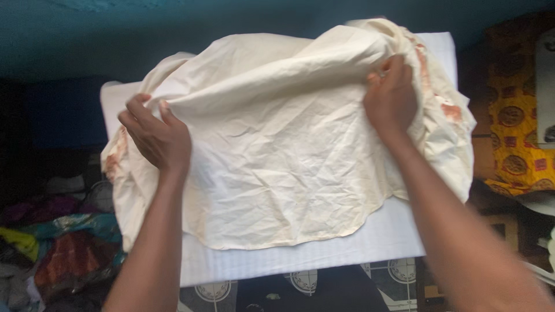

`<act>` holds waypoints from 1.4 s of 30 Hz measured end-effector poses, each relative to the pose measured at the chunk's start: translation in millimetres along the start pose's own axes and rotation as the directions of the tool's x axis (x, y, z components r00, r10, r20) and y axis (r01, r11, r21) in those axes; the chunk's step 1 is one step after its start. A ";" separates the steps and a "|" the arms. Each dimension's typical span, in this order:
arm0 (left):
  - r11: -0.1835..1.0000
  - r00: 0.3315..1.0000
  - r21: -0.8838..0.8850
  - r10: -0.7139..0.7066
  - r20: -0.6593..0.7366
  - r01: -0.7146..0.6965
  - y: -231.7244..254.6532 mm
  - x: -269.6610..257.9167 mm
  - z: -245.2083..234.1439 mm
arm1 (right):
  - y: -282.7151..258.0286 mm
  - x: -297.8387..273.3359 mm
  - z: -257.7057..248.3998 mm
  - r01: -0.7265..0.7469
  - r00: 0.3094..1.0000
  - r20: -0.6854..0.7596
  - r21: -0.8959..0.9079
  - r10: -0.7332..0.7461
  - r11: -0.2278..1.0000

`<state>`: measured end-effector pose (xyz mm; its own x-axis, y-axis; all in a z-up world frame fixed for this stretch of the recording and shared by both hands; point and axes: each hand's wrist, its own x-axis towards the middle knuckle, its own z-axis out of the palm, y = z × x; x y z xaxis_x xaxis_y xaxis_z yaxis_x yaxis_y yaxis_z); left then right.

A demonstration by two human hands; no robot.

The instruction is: The person unfolds a large, light-colored patterned sheet on a white surface. They smooth out the fabric with their hands, then fold the sheet in half and continue folding it into a smaller, compact bundle.

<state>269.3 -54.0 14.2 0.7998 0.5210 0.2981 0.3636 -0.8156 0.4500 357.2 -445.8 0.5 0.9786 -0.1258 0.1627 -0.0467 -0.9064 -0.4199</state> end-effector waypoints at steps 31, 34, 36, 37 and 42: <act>0.842 0.767 0.051 0.463 0.444 -0.538 36.7 -138.5 22.3 | 6.5 -40.2 17.9 0.485 0.709 0.646 -0.154 -0.284 0.861; 0.829 0.767 0.079 0.470 0.437 -0.553 46.7 -133.5 21.5 | 43.8 -6.0 2.3 0.371 0.817 0.528 -0.173 -0.232 0.912; 0.830 0.766 0.094 0.456 0.453 -0.550 49.9 -130.6 21.3 | 44.6 -10.9 6.9 0.378 0.857 0.436 -0.172 -0.274 0.910; 0.833 0.769 0.107 0.442 0.462 -0.543 50.8 -130.9 20.6 | 35.7 -26.0 12.7 0.361 0.898 0.362 -0.280 -0.251 0.889; 0.861 0.773 0.053 0.426 0.470 -0.506 47.0 -131.3 18.4 | -79.8 -155.8 41.8 0.427 0.806 0.344 0.225 -0.481 0.876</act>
<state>190.1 -165.3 -19.3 0.9977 -0.0627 0.0263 -0.0665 -0.9792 0.1915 216.8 -337.0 -28.7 0.8803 0.4736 0.0258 0.4218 -0.7568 -0.4994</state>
